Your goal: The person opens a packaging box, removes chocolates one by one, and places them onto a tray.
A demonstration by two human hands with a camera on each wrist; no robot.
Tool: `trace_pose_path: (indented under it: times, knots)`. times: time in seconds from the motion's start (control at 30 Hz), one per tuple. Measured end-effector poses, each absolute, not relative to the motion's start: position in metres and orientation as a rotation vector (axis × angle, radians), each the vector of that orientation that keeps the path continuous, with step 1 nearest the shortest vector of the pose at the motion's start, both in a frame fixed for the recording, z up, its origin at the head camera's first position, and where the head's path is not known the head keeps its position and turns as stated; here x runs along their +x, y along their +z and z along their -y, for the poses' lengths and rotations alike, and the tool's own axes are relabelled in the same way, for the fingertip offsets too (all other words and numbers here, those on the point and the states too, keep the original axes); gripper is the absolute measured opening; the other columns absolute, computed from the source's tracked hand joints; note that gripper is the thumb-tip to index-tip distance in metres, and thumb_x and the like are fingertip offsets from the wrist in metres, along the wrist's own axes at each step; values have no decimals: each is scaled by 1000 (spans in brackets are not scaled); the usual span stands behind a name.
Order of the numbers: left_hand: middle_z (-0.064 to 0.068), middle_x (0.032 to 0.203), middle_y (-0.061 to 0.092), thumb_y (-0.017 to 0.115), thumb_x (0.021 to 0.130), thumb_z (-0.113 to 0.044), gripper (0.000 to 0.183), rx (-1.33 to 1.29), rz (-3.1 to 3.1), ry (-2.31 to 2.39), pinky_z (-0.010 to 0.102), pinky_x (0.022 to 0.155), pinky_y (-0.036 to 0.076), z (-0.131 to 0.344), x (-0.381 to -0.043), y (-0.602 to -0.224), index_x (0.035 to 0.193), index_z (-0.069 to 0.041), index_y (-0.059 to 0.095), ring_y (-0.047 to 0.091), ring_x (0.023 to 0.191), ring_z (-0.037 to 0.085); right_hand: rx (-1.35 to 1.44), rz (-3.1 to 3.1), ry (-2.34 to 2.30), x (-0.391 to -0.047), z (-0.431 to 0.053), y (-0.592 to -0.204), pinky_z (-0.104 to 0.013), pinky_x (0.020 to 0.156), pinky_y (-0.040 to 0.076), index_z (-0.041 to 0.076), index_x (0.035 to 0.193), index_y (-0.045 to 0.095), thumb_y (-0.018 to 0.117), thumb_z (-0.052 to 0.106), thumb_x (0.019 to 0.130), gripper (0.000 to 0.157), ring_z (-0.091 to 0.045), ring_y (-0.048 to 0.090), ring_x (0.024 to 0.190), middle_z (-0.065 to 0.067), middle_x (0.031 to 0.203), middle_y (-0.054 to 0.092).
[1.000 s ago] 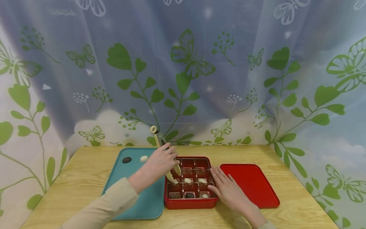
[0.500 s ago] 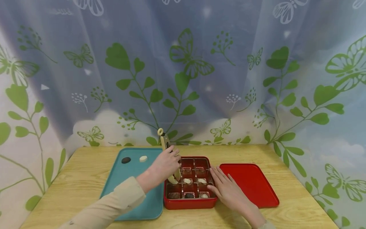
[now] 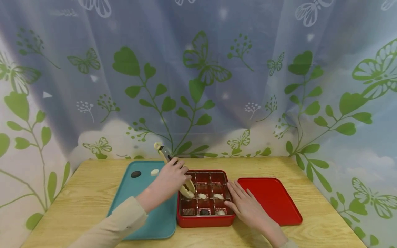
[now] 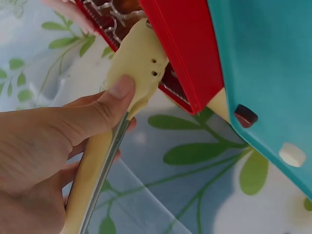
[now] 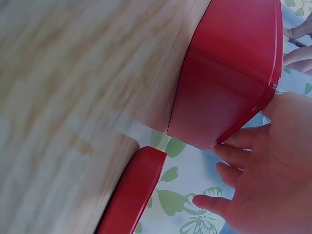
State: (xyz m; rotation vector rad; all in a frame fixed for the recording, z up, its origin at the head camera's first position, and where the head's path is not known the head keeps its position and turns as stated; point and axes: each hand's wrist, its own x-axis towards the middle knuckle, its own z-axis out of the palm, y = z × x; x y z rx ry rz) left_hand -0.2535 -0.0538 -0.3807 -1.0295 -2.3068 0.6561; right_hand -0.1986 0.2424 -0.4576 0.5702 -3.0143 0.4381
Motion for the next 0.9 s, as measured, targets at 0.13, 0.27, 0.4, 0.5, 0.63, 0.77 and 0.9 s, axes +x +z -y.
trace_pose_path:
  times: [0.13, 0.27, 0.4, 0.5, 0.63, 0.77, 0.9]
  knots:
    - [-10, 105, 68, 80, 81, -41, 34, -978, 2347, 587, 38, 95, 44, 70, -252, -377, 114, -39, 74, 56, 105, 19, 570, 3015, 439, -198, -243, -456, -65, 119, 21, 3, 160, 29, 44, 49, 106, 71, -34, 21, 154, -17, 165, 25]
    - [-8, 111, 67, 76, 78, -48, 50, -975, 2409, 491, 39, 96, 45, 86, -251, -376, 126, -37, 70, 58, 110, 21, 568, 3019, 438, -198, -244, -455, -65, 119, 20, 4, 160, 28, 44, 49, 106, 72, -34, 20, 154, -17, 165, 24]
    - [-9, 110, 67, 77, 76, -46, 54, -968, 2411, 406, 38, 95, 45, 99, -251, -381, 128, -35, 70, 58, 110, 20, 572, 3021, 440, -199, -243, -454, -65, 119, 20, 3, 160, 28, 44, 48, 106, 72, -34, 20, 154, -16, 166, 23]
    - [-8, 111, 67, 77, 76, -45, 53, -934, 2384, 314, 41, 95, 46, 107, -249, -387, 127, -35, 71, 57, 108, 21, 573, 3017, 439, -199, -243, -455, -65, 119, 21, 3, 160, 28, 45, 48, 106, 72, -34, 20, 154, -16, 166, 23]
    - [-7, 111, 68, 77, 78, -46, 50, -881, 2337, 216, 45, 95, 47, 116, -244, -391, 127, -34, 72, 58, 106, 22, 571, 3012, 433, -199, -243, -456, -65, 119, 21, 3, 159, 29, 45, 48, 106, 71, -34, 20, 154, -16, 166, 25]
    - [-6, 110, 70, 80, 75, -45, 54, -831, 2329, 128, 46, 96, 48, 126, -240, -390, 127, -34, 72, 60, 106, 22, 563, 3009, 423, -199, -242, -458, -64, 119, 21, 3, 159, 30, 46, 48, 106, 71, -34, 21, 153, -16, 165, 26]
    - [-4, 110, 71, 85, 72, -40, 56, -777, 2330, 29, 50, 94, 47, 139, -237, -390, 126, -32, 72, 61, 106, 25, 559, 3015, 420, -199, -241, -458, -64, 119, 21, 3, 159, 30, 46, 48, 106, 71, -34, 21, 153, -16, 165, 26]
